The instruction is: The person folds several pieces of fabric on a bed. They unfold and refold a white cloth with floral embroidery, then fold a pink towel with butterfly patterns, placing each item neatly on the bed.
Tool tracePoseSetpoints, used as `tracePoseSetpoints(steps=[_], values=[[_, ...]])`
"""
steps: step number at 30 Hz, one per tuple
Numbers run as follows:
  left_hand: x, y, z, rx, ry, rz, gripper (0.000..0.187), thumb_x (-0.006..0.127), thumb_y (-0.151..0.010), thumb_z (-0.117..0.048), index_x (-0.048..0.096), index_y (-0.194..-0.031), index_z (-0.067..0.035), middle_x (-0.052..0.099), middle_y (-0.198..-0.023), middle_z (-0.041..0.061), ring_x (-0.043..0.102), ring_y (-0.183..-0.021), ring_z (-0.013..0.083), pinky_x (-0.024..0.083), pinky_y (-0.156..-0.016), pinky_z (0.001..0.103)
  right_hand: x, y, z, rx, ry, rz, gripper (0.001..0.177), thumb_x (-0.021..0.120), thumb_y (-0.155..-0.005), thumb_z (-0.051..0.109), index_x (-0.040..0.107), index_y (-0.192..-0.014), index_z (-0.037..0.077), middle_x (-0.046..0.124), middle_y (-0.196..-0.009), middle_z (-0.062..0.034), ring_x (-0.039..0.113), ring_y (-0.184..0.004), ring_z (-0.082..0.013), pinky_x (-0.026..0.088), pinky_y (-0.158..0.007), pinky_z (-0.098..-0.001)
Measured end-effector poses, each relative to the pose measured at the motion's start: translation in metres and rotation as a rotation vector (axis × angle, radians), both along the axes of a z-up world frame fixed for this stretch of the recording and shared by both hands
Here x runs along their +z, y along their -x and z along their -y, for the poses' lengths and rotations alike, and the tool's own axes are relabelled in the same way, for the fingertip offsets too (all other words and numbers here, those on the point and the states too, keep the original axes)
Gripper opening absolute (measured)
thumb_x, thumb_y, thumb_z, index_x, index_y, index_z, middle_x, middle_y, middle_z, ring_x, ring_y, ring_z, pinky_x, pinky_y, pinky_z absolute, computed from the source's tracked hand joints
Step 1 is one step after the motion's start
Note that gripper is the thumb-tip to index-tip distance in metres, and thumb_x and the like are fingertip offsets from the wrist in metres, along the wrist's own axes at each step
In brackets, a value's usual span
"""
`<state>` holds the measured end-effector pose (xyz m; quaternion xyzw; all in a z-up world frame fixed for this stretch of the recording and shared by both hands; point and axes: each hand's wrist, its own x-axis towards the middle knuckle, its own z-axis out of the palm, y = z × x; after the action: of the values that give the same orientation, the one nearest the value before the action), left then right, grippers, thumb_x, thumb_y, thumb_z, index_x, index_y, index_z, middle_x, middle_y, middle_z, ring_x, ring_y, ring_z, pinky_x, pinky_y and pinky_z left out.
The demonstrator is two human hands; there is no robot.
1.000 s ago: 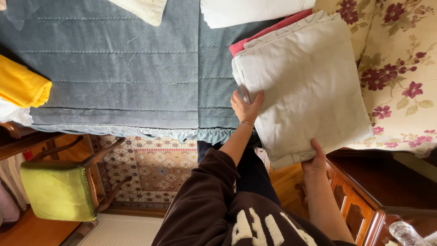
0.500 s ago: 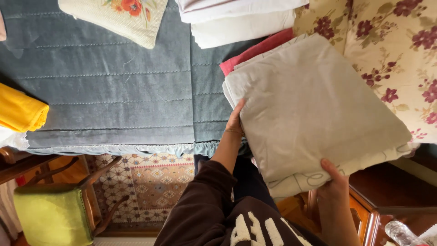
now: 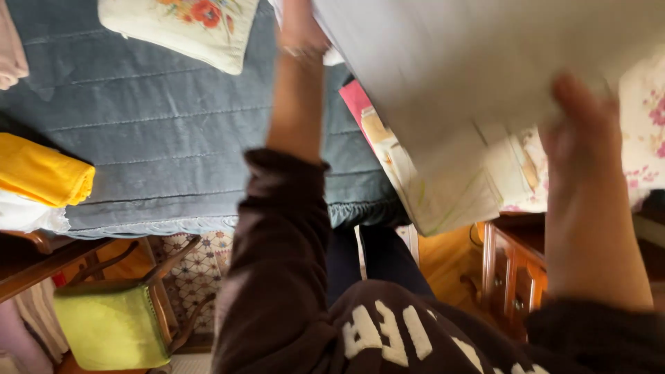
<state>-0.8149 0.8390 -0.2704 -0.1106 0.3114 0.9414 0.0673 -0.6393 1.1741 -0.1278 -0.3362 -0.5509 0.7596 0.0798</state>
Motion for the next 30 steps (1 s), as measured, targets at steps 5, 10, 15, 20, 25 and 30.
tracePoseSetpoints(steps=[5, 10, 15, 20, 25, 30], values=[[0.018, -0.019, 0.050, 0.153, 0.369, 0.172, 0.071, 0.075, -0.085, -0.033, 0.044, -0.143, -0.006, 0.044, -0.148, 0.016, 0.042, -0.138, 0.0336, 0.037, -0.115, 0.050, 0.009, 0.019, 0.044, 0.630, -0.478, -0.029, 0.046, 0.051, -0.113, 0.036, 0.045, -0.149, 0.009, 0.058, -0.125, -0.0041, 0.061, -0.113, -0.0186, 0.058, -0.094, -0.0285], [-0.127, -0.117, 0.028, 0.039, 1.241, 0.363, 0.041, 0.066, -0.088, -0.049, 0.069, -0.122, -0.026, 0.075, -0.080, -0.003, 0.067, -0.064, 0.0103, 0.051, -0.059, 0.029, -0.164, -0.116, -0.005, 0.097, -0.366, 0.336, 0.047, 0.062, -0.099, 0.023, 0.051, -0.142, 0.006, 0.073, -0.111, -0.0036, 0.073, -0.088, -0.0117, 0.060, -0.075, -0.0228], [-0.255, -0.247, -0.082, -0.049, 1.115, 0.050, 0.031, 0.079, -0.092, -0.025, 0.075, -0.118, -0.009, 0.078, -0.105, 0.013, 0.076, -0.094, 0.0279, 0.064, -0.075, 0.035, -0.273, -0.286, -0.027, -0.074, -0.522, 0.401, 0.049, 0.072, -0.105, 0.016, 0.048, -0.141, -0.004, 0.061, -0.118, -0.0194, 0.067, -0.096, -0.0226, 0.059, -0.080, -0.0323], [-0.216, -0.225, -0.126, -0.217, 1.736, -0.190, 0.051, 0.081, -0.082, -0.040, 0.068, -0.129, -0.026, 0.066, -0.130, 0.002, 0.067, -0.110, 0.0272, 0.055, -0.096, 0.043, -0.350, -0.363, -0.036, -0.077, -0.373, 0.627, 0.082, 0.089, -0.093, 0.029, 0.039, -0.149, -0.002, 0.049, -0.135, -0.0220, 0.057, -0.125, -0.0341, 0.054, -0.098, -0.0454], [-0.266, -0.136, -0.115, -0.363, 2.203, -0.321, 0.114, 0.088, -0.052, -0.080, 0.046, -0.140, -0.020, 0.062, -0.128, 0.005, 0.070, -0.108, 0.0269, 0.055, -0.099, 0.045, -0.352, -0.337, -0.030, -0.157, 0.165, 0.678, 0.118, 0.091, -0.091, 0.049, 0.011, -0.162, -0.002, 0.017, -0.163, -0.0268, 0.031, -0.149, -0.0469, 0.038, -0.109, -0.0661], [-0.230, -0.077, -0.105, -0.967, 1.923, -0.200, 0.099, 0.082, -0.056, -0.087, 0.065, -0.116, -0.010, 0.069, -0.118, 0.015, 0.068, -0.111, 0.0360, 0.053, -0.099, 0.048, -0.397, -0.336, -0.027, -0.222, 0.280, 0.602, 0.079, 0.088, -0.090, 0.047, 0.047, -0.150, 0.017, 0.054, -0.144, -0.0058, 0.054, -0.133, -0.0351, 0.039, -0.109, -0.0625]])
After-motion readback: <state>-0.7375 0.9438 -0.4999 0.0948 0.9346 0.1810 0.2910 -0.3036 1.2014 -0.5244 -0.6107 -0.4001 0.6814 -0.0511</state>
